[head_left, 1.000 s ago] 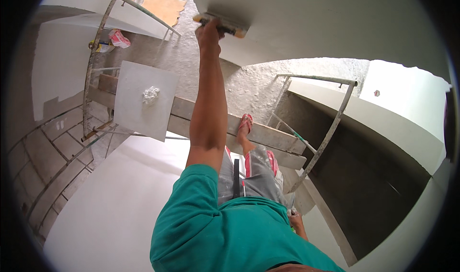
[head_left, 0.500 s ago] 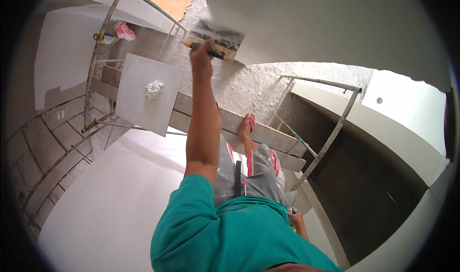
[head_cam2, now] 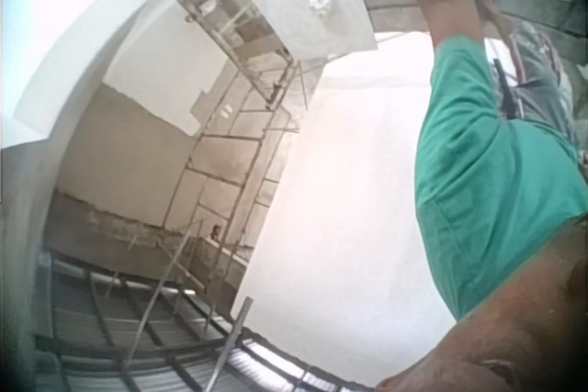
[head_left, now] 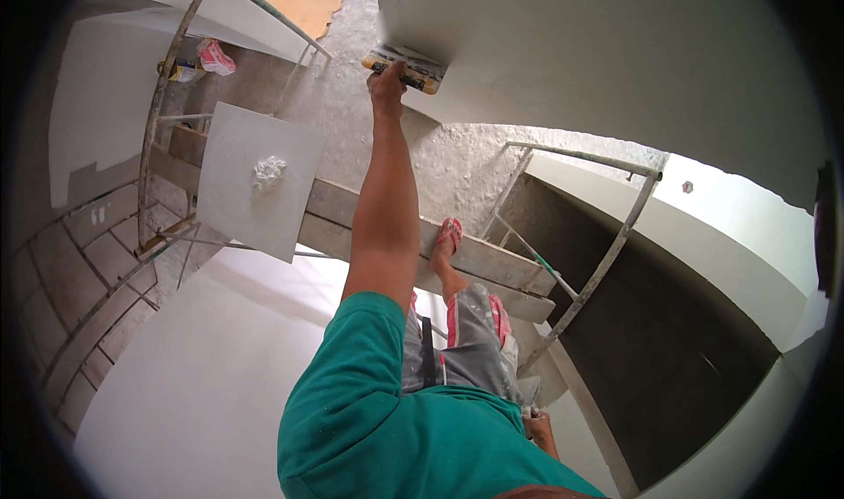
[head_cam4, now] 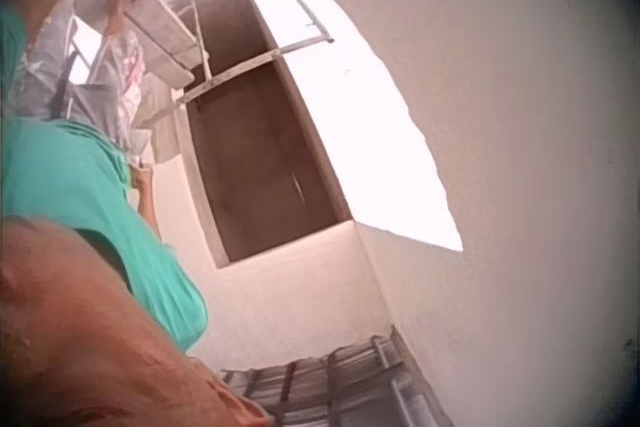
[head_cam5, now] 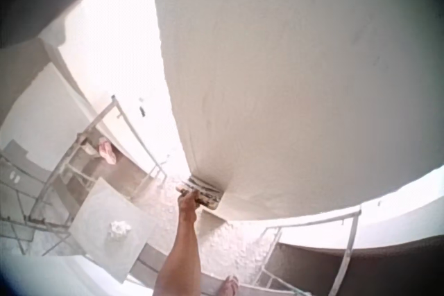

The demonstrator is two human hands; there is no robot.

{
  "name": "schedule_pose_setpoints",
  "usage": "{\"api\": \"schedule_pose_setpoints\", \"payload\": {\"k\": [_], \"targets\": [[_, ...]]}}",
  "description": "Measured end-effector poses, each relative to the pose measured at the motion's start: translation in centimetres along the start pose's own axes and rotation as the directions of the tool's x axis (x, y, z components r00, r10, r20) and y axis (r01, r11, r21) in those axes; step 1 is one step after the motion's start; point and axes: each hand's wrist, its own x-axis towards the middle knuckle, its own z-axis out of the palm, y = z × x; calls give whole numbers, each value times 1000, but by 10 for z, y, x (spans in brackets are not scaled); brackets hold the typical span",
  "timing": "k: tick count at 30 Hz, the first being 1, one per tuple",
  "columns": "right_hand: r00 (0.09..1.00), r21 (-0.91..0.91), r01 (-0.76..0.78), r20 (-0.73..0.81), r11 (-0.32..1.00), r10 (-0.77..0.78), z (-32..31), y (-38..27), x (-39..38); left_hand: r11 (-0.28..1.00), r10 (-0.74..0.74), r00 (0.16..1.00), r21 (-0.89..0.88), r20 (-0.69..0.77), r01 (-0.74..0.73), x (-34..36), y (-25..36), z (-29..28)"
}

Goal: The person applies plaster to a ceiling using a trowel and hawk while standing on scaffolding. They repeatedly scoop plaster from the hawk and smooth it onto the ceiling surface.

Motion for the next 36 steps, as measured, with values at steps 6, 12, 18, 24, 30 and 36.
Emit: {"api": "schedule_pose_setpoints", "payload": {"k": [6, 12, 18, 24, 30, 36], "targets": [[1000, 2, 22, -21, 1000, -22, 2, -27, -18, 1000, 17, 1000, -15, -20, -18, -27, 36, 11], [982, 16, 187, -34, 982, -187, -3, -15, 5, 994, 109, 992, -18, 70, -108, -83, 112, 27], [955, 28, 296, 4, 955, -297, -27, -45, 2, 982, 186, 980, -46, 72, -183, -144, 208, 50], [910, 4, 414, -12, 910, -414, -32, -49, 20, 978, 178, 983, 100, 40, -181, -213, 321, 82], [910, 106, 414, -52, 904, -410, -28, -56, 25, 865, 454, 816, 42, 358, -499, -286, 431, 99], [911, 69, 410, 12, 910, -412, -28, -59, 28, 357, 653, 620, 546, 434, -758, -329, 396, 49]]}}
